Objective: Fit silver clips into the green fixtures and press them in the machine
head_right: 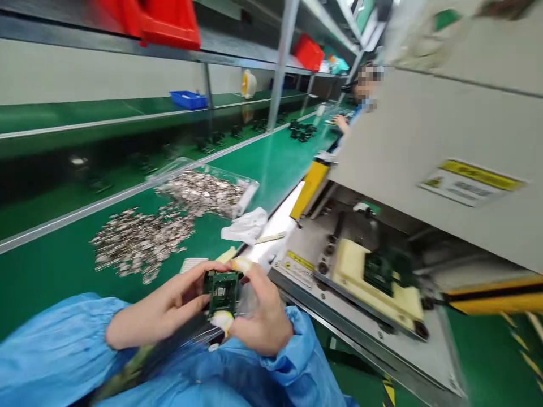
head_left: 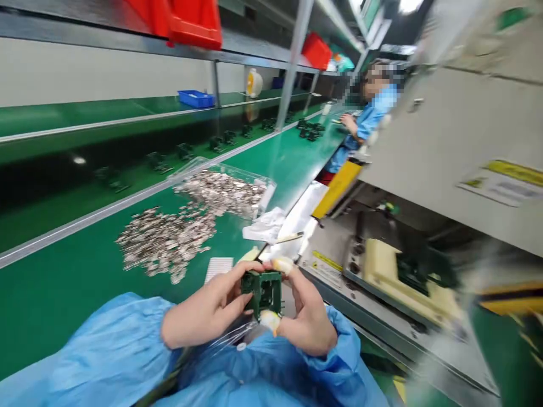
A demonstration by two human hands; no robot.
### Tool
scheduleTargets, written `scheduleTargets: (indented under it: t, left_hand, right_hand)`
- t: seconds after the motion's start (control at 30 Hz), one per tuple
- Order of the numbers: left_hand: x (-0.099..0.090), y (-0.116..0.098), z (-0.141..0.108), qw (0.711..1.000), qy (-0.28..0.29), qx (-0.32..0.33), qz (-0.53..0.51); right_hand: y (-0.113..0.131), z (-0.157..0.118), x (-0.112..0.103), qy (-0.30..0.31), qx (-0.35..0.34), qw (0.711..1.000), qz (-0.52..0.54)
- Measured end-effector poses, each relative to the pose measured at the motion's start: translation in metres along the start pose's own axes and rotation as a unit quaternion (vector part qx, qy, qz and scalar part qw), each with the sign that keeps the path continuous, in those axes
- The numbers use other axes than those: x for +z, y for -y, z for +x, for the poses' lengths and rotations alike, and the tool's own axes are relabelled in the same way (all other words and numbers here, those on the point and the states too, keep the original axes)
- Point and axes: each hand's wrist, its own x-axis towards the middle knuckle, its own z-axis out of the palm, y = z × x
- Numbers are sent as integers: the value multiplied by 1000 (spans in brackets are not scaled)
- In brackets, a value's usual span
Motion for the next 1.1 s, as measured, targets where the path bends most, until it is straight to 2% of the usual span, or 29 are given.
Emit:
scheduleTargets:
  t: [0.07, 0.1, 0.13, 0.17, 0.23, 0.27, 0.3, 0.33, 0.4, 0.47, 0.53, 0.63, 0.73, 0.83, 0.9, 1.0, 1.07, 1.1]
  left_hand:
    - [5, -18, 33, 994, 96, 51, 9]
    - [11, -27, 54, 989, 119, 83, 24]
    - [22, -35, 76, 985, 123, 116, 45]
    - [36, -42, 99, 980, 112, 148, 69]
    - [75, -53, 145, 970, 82, 198, 116]
    - [97, -56, 165, 964, 77, 213, 138]
    - [118, -58, 184, 960, 82, 218, 154]
    - [138, -60, 200, 958, 90, 215, 166]
    - [166, -60, 223, 960, 100, 194, 173]
    - [175, -61, 231, 973, 90, 166, 135]
    - [164, -62, 223, 985, 74, 147, 50]
    - [119, -62, 185, 986, 84, 136, -54]
    - [66, -50, 135, 990, 99, 92, -44]
    - [32, -26, 95, 995, 97, -15, -5]
    - [25, -7, 83, 992, 93, -85, 17]
    - [31, 15, 83, 987, 97, -124, 35]
    - [37, 25, 90, 986, 115, -115, 35]
    - [39, 29, 93, 985, 126, -110, 35]
  right_hand:
    - [7, -27, -32, -64, 17, 998, 7]
    - [11, -42, -50, -119, 24, 993, 8]
    - [15, -58, -69, -200, 20, 980, 6]
    - [19, -74, -87, -302, 4, 953, 1]
    - [26, -103, -122, -505, -46, 862, -9]
    - [29, -114, -137, -576, -65, 815, -11]
    - [32, -123, -149, -619, -76, 782, -14]
    - [33, -129, -160, -638, -78, 766, -19]
    - [35, -134, -175, -634, -75, 768, -43]
    - [35, -129, -185, -611, -70, 784, -80]
    - [35, -117, -194, -568, -59, 811, -127]
    - [36, -93, -209, -452, -17, 869, -202]
    - [36, -69, -221, -305, 30, 910, -278]
    - [32, -57, -224, -224, 45, 921, -316]
    - [29, -57, -222, -220, 50, 908, -353]
    - [24, -79, -217, -251, 60, 849, -461]
    - [20, -108, -214, -335, 90, 788, -509]
    - [17, -126, -211, -398, 119, 755, -508]
